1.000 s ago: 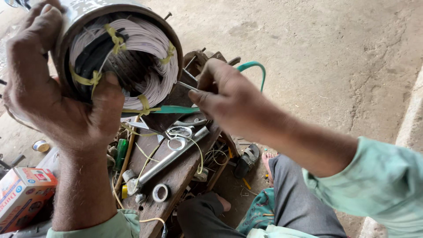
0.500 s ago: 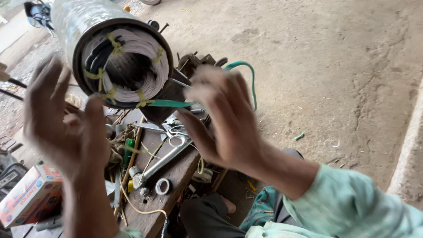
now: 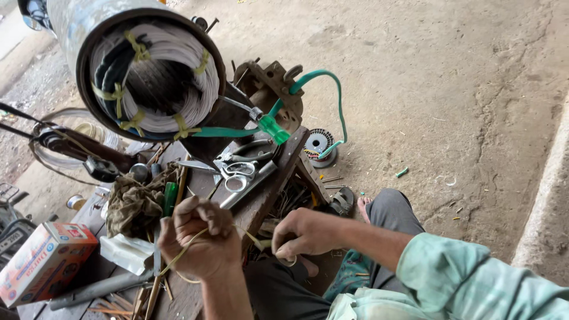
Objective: The person works on an electric motor stator clamped at a workbench, tightening and tying the winding bundle with a yellow cord, using a screwdriver on the motor housing, and adjusting a green wire. They briefly handle a phone on the bench, then resume tying the cord around the windings.
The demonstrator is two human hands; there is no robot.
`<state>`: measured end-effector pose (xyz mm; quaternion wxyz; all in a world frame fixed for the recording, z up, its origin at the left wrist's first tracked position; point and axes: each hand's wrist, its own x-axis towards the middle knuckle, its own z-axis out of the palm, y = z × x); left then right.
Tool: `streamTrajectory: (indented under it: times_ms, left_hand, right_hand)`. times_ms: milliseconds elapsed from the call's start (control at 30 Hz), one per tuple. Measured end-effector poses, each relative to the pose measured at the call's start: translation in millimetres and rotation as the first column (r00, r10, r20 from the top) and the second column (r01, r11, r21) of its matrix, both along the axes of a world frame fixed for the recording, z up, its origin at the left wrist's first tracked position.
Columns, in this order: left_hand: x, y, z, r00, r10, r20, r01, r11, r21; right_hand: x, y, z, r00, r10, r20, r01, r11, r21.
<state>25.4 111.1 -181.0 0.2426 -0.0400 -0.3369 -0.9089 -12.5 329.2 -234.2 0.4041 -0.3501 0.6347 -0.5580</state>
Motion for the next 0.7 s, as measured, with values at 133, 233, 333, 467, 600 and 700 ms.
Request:
streamTrajectory:
  times_ms: [133, 233, 333, 467, 600, 700]
  left_hand:
    - [4, -7, 17, 0.993, -0.071, -0.089, 0.080, 0.992, 0.100]
    - [5, 5, 9, 0.984, -0.144, -0.108, 0.160, 0.976, 0.151]
    - [0, 5, 0, 0.975, -0.182, -0.128, 0.202, 0.965, 0.165]
    - [-8, -16, -8, 0.977, -0.173, -0.123, 0.185, 0.978, 0.095]
    - [-5, -22, -27, 0.974, -0.096, 0.207, 0.134, 0.975, -0.176]
    - [-3, -9, -43, 0.935, -0.093, 0.342, 0.192, 0.945, -0.266]
  right_hand:
    - [-18, 14, 0, 0.964, -0.136, -0.227, 0.117, 0.989, -0.096]
    - [-14, 7, 8, 0.947, -0.183, -0.265, 0.163, 0.982, -0.098]
    - [0, 3, 19, 0.933, 0.166, 0.319, -0.044, 0.933, -0.357]
    - [-18, 28, 36, 0.990, -0.142, 0.015, 0.142, 0.973, -0.181]
    - [-63, 90, 60, 0.810, -0.551, -0.200, 0.502, 0.829, -0.248]
    - [-81, 120, 80, 0.431, -0.707, -0.560, 0.640, 0.677, -0.362]
